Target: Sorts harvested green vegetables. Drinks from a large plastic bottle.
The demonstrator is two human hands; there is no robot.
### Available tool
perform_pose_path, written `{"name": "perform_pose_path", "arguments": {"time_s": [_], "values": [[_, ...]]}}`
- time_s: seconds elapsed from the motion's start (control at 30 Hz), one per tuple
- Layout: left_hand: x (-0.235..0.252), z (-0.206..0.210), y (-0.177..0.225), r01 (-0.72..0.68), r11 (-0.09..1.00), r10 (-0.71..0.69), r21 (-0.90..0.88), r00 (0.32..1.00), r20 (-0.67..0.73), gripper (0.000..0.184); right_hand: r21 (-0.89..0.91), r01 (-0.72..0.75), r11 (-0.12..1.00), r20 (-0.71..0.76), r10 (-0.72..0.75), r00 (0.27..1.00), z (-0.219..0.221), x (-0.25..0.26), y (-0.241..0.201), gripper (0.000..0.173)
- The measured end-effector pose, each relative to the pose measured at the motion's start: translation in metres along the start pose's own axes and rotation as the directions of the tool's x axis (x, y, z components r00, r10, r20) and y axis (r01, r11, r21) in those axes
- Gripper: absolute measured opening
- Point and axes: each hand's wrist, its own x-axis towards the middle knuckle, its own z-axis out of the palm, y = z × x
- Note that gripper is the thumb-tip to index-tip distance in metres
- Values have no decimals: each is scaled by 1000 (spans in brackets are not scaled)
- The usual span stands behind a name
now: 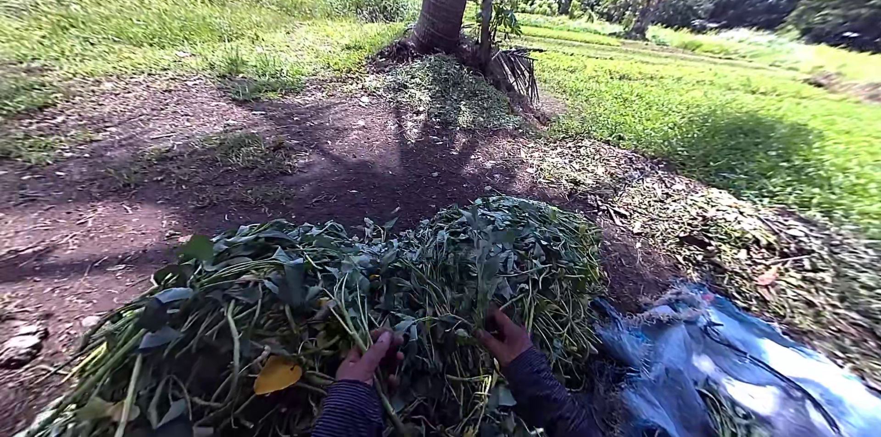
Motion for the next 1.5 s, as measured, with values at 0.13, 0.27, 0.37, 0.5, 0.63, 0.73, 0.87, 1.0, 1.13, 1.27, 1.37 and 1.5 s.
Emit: {"name": "perform_pose_path", "arguments": {"time_s": [0.13,0.27,0.37,0.5,0.63,0.73,0.87,1.0,1.13,1.27,1.37,1.5], "values": [[-5,5,3,7,992,-20,123,994,106,19,204,-85,975,240,34,970,31,-62,-24,27],[-22,4,2,64,940,-120,334,982,148,30,97,-134,986,383,87,920,60,-98,-28,25],[-30,1,-8,29,873,-110,488,984,138,30,63,-110,992,426,73,902,70,-104,-18,28],[-33,-1,-29,-87,806,-50,585,976,213,32,296,-120,948,359,7,933,91,-97,-2,58],[-33,2,-34,-135,732,-25,668,974,224,33,571,-221,790,144,168,975,115,-81,16,38],[-35,5,-33,-186,583,-41,791,965,258,40,674,-179,716,129,125,984,120,-76,29,55],[-40,16,-34,-222,390,-128,894,948,291,42,591,-314,743,99,320,942,115,-77,1,54],[-32,9,-31,-183,504,-118,844,954,277,46,529,-318,787,-17,384,923,118,-70,6,48],[-20,0,-40,-38,841,-27,540,993,111,32,-257,-30,966,44,43,998,108,-82,9,44],[-14,-4,-44,9,914,-10,407,1000,1,25,-598,21,801,273,179,945,97,-81,19,45],[-3,-10,-30,-27,943,73,333,989,-126,30,-668,-54,742,289,325,900,79,-79,71,48],[-6,-14,-11,-1,928,49,372,992,-120,27,-637,-168,752,90,288,953,43,-87,70,68]]}}
